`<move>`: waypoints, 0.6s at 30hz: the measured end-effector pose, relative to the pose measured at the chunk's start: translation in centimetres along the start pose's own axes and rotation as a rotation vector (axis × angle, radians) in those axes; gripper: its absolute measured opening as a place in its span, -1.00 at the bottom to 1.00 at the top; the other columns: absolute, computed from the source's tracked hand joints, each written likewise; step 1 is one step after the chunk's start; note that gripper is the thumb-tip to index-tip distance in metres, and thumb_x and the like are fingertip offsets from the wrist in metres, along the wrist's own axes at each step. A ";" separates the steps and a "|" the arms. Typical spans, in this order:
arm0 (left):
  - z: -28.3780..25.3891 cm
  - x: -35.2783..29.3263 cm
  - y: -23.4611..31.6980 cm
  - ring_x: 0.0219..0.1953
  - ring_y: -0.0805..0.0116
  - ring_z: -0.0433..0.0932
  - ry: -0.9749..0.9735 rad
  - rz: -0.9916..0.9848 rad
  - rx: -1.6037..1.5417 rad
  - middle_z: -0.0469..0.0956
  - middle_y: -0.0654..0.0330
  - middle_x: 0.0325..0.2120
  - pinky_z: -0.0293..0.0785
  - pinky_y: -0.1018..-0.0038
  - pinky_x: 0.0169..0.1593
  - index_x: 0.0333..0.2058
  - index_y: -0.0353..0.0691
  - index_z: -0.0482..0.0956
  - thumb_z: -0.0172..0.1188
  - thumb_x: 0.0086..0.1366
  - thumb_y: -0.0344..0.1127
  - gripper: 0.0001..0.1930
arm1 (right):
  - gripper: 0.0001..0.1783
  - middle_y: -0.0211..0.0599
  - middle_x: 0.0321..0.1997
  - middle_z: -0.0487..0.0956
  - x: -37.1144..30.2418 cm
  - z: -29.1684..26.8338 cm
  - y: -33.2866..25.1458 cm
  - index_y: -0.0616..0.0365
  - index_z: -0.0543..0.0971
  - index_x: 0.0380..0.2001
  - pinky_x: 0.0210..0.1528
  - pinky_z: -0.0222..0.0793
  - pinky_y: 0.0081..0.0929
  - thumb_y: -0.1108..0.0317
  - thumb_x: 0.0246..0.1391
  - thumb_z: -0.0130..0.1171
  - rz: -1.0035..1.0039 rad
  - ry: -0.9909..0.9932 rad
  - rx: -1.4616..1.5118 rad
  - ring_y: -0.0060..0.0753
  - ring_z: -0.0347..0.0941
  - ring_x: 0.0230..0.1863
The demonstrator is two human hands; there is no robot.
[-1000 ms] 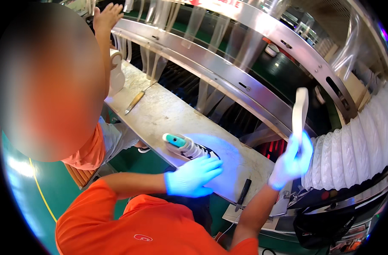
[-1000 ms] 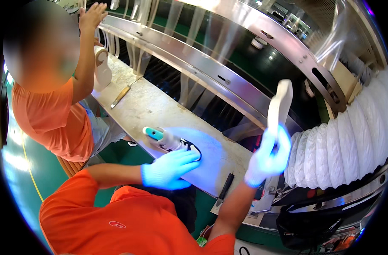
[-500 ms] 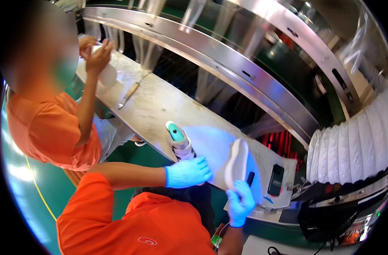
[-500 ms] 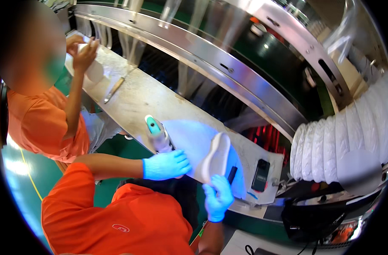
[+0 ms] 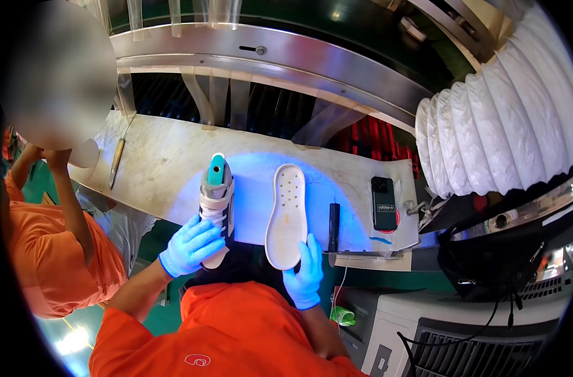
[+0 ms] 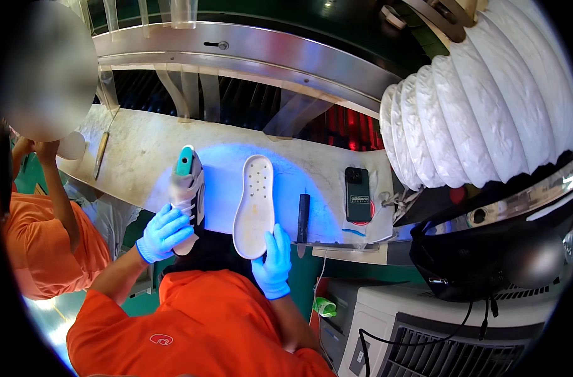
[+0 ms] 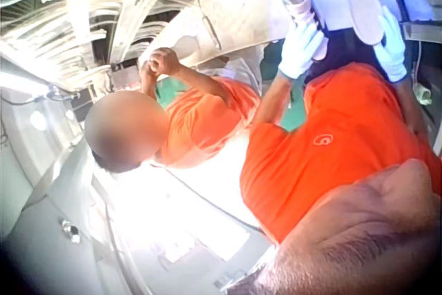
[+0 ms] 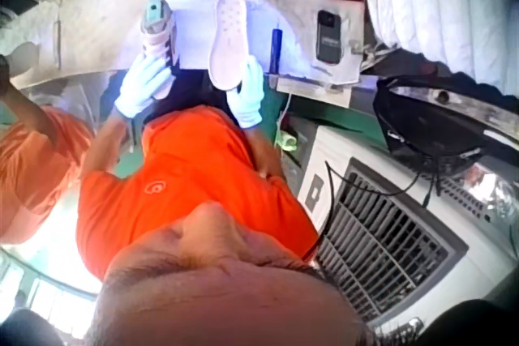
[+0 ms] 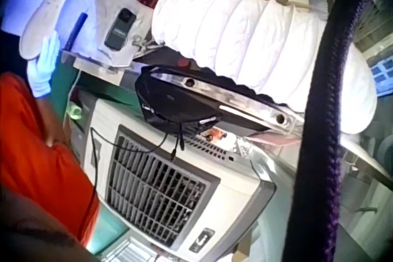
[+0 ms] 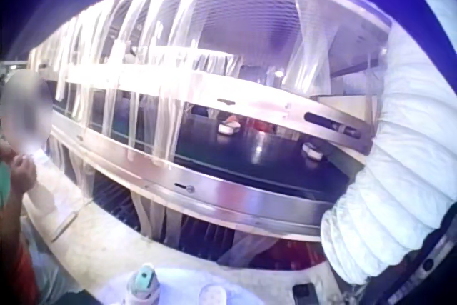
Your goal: The person assembles a high-top sneaker by hand, using a black plastic tool to press the sole onto the upper. They repeatedly remove and reinsert the insole to check the fit and alignment of the sole. The person works at a station with a conveyor belt, handling the shoe and tools with gloved hands.
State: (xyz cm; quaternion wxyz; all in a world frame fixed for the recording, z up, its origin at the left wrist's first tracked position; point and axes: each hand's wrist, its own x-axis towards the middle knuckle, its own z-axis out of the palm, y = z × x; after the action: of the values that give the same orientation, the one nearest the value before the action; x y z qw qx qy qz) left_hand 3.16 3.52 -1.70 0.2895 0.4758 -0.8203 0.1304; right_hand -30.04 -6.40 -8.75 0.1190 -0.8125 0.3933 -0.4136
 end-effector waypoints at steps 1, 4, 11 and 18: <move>-0.2 0.2 -0.3 0.11 -0.10 0.70 -0.027 0.030 -0.002 0.72 0.04 0.01 0.67 -0.14 0.18 0.00 -0.19 0.76 0.53 0.12 -0.34 -0.58 | -0.26 0.27 0.50 0.54 0.1 0.3 0.1 0.23 0.56 0.35 0.44 0.55 0.08 0.49 0.07 0.58 0.008 0.030 -0.008 0.41 0.53 0.44; -2.1 3.8 -0.5 0.14 -0.12 0.74 -0.013 0.075 -0.076 0.76 -0.01 0.07 0.71 -0.08 0.21 0.03 -0.20 0.76 0.45 0.08 -0.47 -0.54 | -0.34 0.20 0.44 0.59 0.6 0.7 0.4 0.23 0.60 0.27 0.38 0.60 0.06 0.53 0.07 0.56 -0.008 0.061 -0.001 0.37 0.58 0.39; -9.9 16.1 2.0 0.01 0.10 0.82 0.013 -0.649 -0.513 0.80 -0.01 -0.01 0.72 0.28 0.17 0.10 -0.28 0.76 0.73 -0.03 -0.41 -0.36 | -0.60 -0.05 0.01 0.77 7.2 -7.8 -4.9 0.22 0.64 -0.03 0.19 0.67 -0.06 0.45 0.13 0.61 -0.254 0.155 0.351 0.16 0.75 0.10; -6.8 15.8 5.8 0.08 0.01 0.82 -0.020 -0.574 -0.626 0.80 -0.04 0.06 0.73 0.20 0.20 0.18 -0.22 0.75 0.75 0.05 -0.24 -0.31 | -0.16 -0.09 -0.05 0.77 7.7 -11.2 -8.6 0.39 0.61 0.13 0.06 0.66 -0.32 -0.06 0.06 0.75 0.319 0.051 1.007 -0.25 0.72 -0.08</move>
State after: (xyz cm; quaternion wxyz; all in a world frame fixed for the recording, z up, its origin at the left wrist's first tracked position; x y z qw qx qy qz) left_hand -5.46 -1.29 13.53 0.4367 0.5750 -0.6574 -0.2155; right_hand -31.30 -4.89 7.16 0.5463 -0.5747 0.2675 -0.5475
